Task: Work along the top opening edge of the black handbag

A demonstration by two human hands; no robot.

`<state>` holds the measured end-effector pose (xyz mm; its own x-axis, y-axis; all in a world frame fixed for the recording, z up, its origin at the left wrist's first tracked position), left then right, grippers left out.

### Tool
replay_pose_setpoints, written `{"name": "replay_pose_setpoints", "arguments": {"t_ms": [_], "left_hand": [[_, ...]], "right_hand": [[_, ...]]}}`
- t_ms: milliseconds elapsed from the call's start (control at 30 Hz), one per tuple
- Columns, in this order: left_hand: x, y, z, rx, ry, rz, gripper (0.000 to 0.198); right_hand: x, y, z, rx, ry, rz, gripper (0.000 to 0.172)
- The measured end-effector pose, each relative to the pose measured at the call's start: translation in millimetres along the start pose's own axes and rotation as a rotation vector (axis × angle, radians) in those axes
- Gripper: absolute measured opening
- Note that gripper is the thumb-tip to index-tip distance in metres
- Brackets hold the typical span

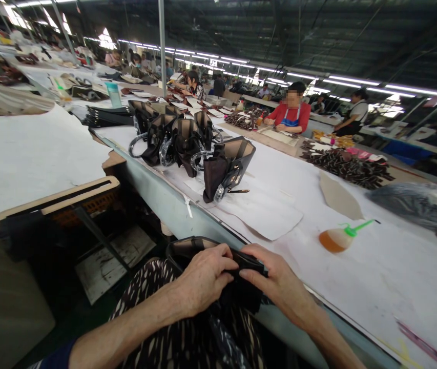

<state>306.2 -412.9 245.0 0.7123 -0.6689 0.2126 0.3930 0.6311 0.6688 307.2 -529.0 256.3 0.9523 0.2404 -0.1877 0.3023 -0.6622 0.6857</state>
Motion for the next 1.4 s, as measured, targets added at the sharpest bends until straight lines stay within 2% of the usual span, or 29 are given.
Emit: {"name": "replay_pose_setpoints", "arguments": {"t_ms": [133, 433, 800, 1000, 1400], "left_hand": [[2.6, 1.8, -8.2, 0.001, 0.057, 0.081, 0.021], [-0.3, 15.9, -23.0, 0.059, 0.189, 0.212, 0.016], [1.4, 22.2, -28.4, 0.258, 0.23, 0.193, 0.016], [0.1, 20.9, -29.6, 0.269, 0.219, 0.203, 0.019], [3.1, 25.8, -36.1, 0.275, 0.315, 0.221, 0.019]], "right_hand": [[-1.2, -3.1, -5.8, -0.055, 0.042, 0.005, 0.008], [-0.3, -5.1, -5.7, -0.032, 0.066, 0.022, 0.011], [1.9, -6.8, 2.0, -0.1, 0.038, 0.103, 0.022], [5.0, -6.3, 5.7, -0.123, 0.049, 0.155, 0.023], [3.7, -5.3, -1.0, -0.098, 0.093, 0.184, 0.026]]}}
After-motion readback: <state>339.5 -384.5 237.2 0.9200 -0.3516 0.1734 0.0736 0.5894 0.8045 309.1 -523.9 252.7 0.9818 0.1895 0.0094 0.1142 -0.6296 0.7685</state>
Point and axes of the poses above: each hand's wrist, its own x-axis towards the middle knuckle, its own y-axis out of the back of the hand, z = x × y, the point moved 7 cm from there along x, towards the middle knuckle, and after that the axes turned 9 degrees about -y, right-handed, at the moved point
